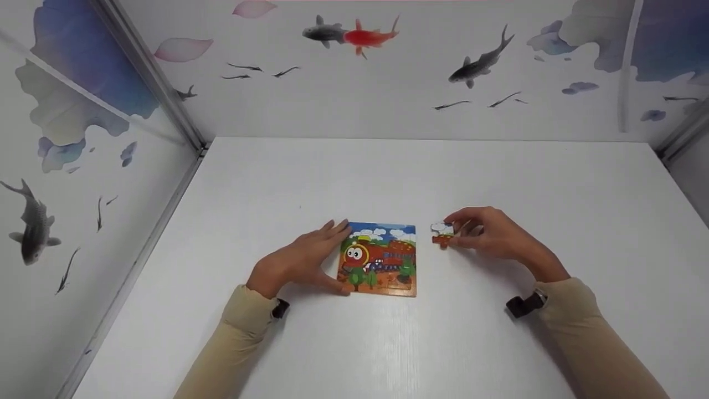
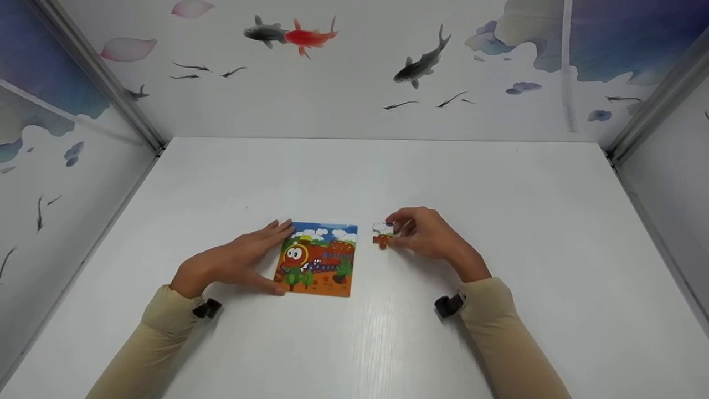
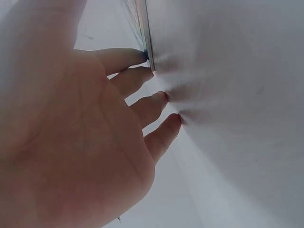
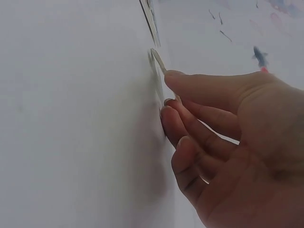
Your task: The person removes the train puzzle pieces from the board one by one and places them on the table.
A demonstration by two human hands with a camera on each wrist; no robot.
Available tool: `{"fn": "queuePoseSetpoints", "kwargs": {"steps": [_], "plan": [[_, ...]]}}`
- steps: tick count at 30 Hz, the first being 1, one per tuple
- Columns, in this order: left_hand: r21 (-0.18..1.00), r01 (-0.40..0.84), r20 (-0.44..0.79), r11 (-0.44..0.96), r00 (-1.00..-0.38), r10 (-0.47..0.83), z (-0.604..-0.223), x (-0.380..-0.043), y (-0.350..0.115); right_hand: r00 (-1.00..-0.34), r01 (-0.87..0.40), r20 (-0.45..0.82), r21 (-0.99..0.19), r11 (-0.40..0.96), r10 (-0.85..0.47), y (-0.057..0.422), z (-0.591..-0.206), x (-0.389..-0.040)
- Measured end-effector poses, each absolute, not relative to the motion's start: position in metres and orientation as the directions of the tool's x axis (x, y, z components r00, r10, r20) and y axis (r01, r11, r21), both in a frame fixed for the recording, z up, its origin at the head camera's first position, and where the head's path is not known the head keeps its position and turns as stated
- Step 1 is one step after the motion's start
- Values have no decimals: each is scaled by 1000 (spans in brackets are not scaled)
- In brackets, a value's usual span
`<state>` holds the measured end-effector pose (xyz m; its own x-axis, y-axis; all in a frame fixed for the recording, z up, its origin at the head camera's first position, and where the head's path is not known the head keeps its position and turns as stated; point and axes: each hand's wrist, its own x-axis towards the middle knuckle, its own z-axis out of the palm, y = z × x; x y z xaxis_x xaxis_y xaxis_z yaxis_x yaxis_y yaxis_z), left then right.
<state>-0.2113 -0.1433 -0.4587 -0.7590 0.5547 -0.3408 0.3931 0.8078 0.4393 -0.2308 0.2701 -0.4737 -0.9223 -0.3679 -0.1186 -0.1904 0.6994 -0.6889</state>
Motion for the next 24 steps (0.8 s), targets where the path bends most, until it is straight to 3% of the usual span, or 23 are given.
{"fn": "queuePoseSetpoints", "kwargs": {"steps": [24], "plan": [[440,408,-327,800,-757,566,-460,-209,-142,-918,-218,-105,-673,707,-382,264,-472,-228]]}}
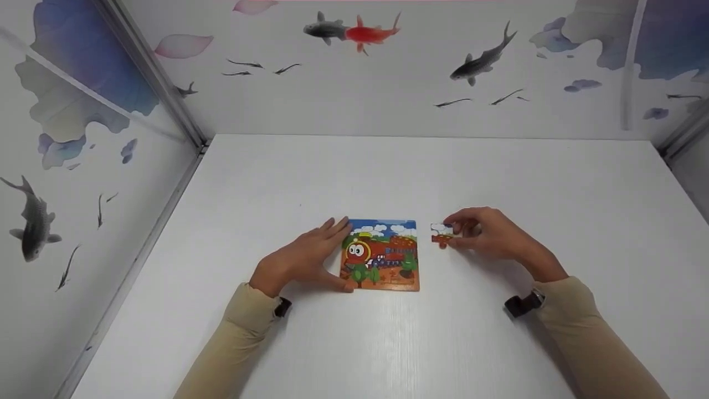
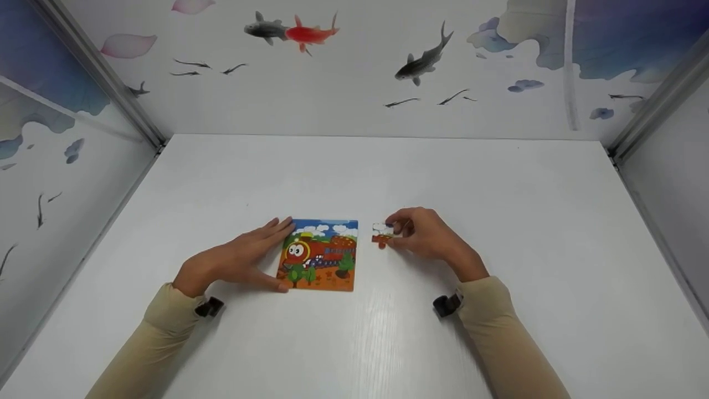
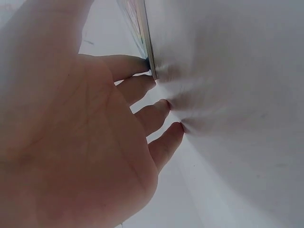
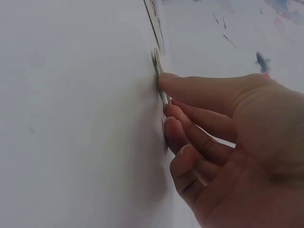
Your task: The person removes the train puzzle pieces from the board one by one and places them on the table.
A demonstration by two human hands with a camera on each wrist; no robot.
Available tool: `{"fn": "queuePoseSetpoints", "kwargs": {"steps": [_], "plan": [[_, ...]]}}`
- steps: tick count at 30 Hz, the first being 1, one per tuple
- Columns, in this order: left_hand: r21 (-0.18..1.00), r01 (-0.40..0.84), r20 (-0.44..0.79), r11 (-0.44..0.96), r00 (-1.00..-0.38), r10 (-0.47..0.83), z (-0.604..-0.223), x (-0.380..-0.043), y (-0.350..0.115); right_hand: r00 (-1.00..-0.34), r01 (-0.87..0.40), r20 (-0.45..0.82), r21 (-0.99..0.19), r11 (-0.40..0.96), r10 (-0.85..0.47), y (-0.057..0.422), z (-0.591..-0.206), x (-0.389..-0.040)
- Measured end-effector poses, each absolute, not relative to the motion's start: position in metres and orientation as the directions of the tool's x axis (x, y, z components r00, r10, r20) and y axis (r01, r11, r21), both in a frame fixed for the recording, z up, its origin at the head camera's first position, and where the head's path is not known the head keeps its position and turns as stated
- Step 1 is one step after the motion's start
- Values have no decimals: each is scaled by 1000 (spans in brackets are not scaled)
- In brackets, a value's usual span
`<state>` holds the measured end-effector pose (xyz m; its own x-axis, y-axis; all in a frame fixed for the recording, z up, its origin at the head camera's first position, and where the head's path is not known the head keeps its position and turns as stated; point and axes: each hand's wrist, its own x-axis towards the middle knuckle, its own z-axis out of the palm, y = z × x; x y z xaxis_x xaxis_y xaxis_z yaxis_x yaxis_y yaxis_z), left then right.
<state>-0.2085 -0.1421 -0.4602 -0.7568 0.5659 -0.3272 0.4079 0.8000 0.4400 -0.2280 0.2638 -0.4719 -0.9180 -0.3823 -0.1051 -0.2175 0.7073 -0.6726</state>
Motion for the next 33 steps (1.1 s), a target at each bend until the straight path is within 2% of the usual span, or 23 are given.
{"fn": "queuePoseSetpoints", "kwargs": {"steps": [14,23,33], "plan": [[432,388,-351,814,-759,548,-458,-206,-141,-902,-283,-53,-677,679,-429,266,-477,-228],[429,385,-358,817,-758,545,-457,-207,-140,-903,-254,-80,-692,676,-422,265,-471,-226],[440,382,-350,812,-760,548,-459,-207,-142,-905,-302,-4,-697,650,-425,240,-462,-225]]}}
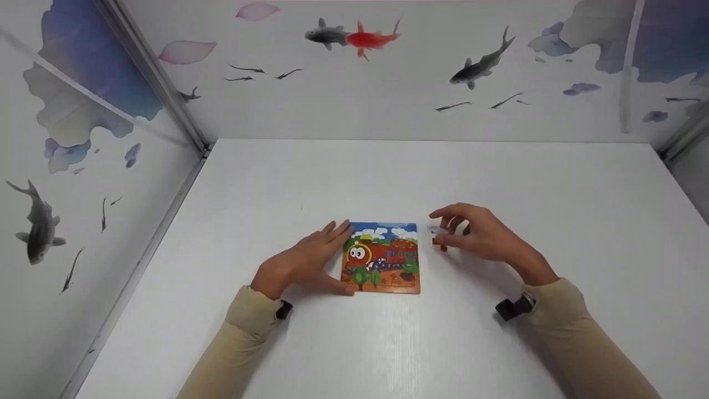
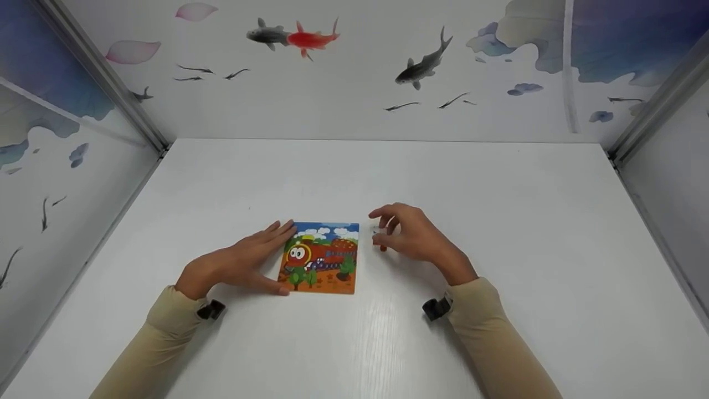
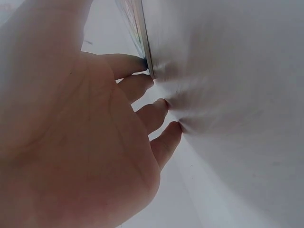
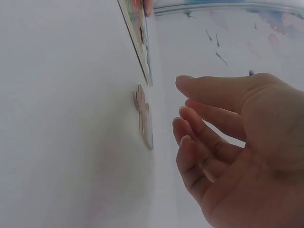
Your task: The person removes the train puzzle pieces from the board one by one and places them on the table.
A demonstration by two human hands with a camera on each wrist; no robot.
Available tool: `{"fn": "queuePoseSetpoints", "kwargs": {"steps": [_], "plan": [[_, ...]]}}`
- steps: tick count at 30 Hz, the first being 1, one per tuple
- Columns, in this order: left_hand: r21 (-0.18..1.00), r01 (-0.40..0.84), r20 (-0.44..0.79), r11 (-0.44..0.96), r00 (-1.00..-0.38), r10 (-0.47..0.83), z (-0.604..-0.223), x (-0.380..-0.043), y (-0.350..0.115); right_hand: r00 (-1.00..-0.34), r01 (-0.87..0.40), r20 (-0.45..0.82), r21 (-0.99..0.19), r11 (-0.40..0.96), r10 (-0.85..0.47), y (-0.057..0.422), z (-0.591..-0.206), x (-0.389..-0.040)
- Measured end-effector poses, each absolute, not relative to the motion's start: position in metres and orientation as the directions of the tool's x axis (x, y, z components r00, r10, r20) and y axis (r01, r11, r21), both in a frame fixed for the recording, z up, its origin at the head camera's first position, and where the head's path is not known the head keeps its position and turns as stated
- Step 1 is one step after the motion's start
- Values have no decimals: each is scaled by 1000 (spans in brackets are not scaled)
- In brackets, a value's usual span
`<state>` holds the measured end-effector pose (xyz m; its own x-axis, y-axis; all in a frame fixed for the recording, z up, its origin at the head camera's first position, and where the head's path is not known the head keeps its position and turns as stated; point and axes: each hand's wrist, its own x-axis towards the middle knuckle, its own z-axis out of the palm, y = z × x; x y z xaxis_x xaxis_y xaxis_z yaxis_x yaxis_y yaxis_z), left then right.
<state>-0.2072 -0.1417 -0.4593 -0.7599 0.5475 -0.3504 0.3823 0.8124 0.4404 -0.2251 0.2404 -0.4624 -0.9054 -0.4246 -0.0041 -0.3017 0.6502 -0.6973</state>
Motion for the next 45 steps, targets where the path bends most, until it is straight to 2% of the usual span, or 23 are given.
{"fn": "queuePoseSetpoints", "kwargs": {"steps": [8,16,31,45], "plan": [[439,400,-350,804,-748,563,-457,-209,-146,-881,-339,28,-734,588,-473,216,-462,-228],[425,386,-367,819,-753,546,-456,-208,-146,-864,-362,25,-725,586,-502,188,-464,-230],[436,378,-358,816,-760,543,-459,-207,-146,-914,-263,-44,-693,672,-403,153,-473,-234],[458,411,-332,788,-743,581,-460,-208,-143,-928,-176,-113,-706,686,-354,154,-476,-236]]}}
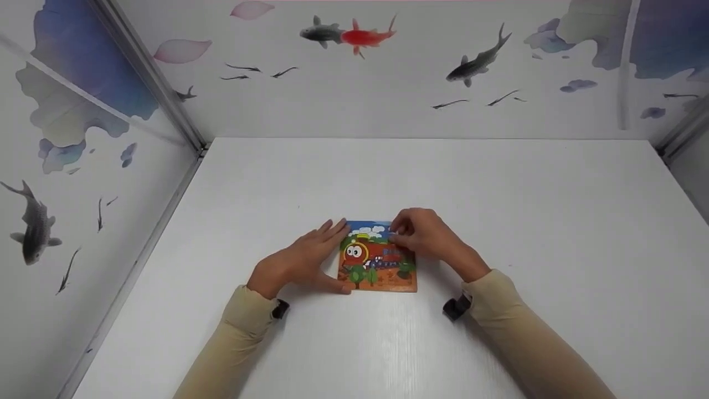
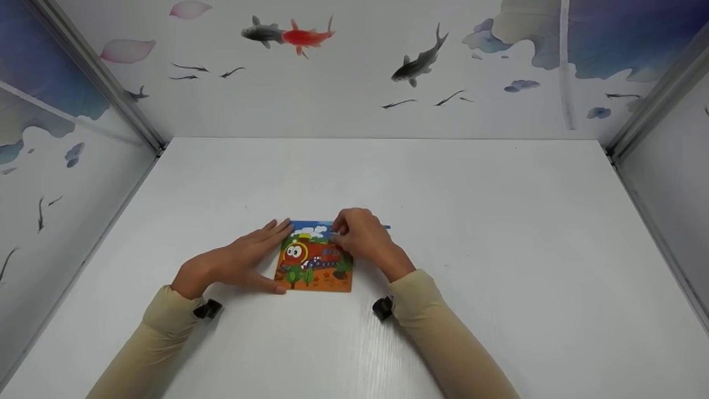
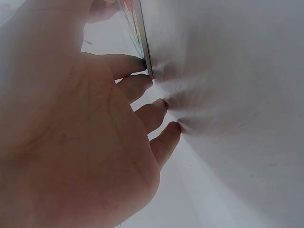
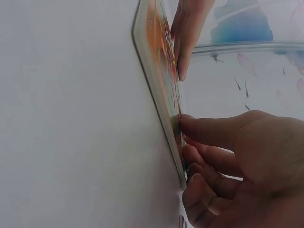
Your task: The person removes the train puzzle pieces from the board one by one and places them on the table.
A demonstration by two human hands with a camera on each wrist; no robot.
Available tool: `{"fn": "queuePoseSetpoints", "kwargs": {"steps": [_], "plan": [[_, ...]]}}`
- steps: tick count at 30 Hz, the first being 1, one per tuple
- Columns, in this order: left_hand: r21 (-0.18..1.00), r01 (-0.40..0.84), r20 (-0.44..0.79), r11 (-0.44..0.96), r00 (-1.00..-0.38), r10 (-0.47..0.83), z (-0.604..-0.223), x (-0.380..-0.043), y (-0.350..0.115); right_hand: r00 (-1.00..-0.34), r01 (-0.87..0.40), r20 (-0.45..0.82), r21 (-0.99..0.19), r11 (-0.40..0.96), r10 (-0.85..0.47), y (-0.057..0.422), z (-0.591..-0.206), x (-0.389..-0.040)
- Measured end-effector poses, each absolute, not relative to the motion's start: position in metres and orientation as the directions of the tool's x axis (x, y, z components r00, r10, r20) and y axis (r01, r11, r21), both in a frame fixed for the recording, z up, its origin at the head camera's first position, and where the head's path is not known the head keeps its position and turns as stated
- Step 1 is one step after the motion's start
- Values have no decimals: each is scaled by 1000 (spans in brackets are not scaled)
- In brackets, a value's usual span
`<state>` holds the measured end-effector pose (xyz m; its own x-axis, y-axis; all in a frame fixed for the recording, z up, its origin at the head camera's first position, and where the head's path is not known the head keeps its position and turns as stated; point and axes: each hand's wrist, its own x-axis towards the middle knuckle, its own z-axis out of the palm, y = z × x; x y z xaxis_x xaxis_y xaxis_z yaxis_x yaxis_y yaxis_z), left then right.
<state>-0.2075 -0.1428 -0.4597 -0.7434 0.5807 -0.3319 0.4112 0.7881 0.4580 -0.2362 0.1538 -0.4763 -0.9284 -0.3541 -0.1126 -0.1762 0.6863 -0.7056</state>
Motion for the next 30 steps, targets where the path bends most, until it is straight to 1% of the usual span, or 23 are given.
{"fn": "queuePoseSetpoints", "kwargs": {"steps": [6,11,21,30], "plan": [[461,402,-335,791,-747,575,-460,-207,-144,-929,-169,-122,-700,694,-350,152,-476,-235],[461,402,-333,791,-748,574,-460,-207,-145,-927,-197,-102,-687,700,-361,151,-476,-235],[473,407,-321,781,-746,583,-457,-208,-143,-931,-226,-49,-699,678,-361,153,-475,-234],[498,456,-299,737,-708,640,-457,-204,-142,-928,-252,-26,-687,681,-370,152,-475,-233]]}}
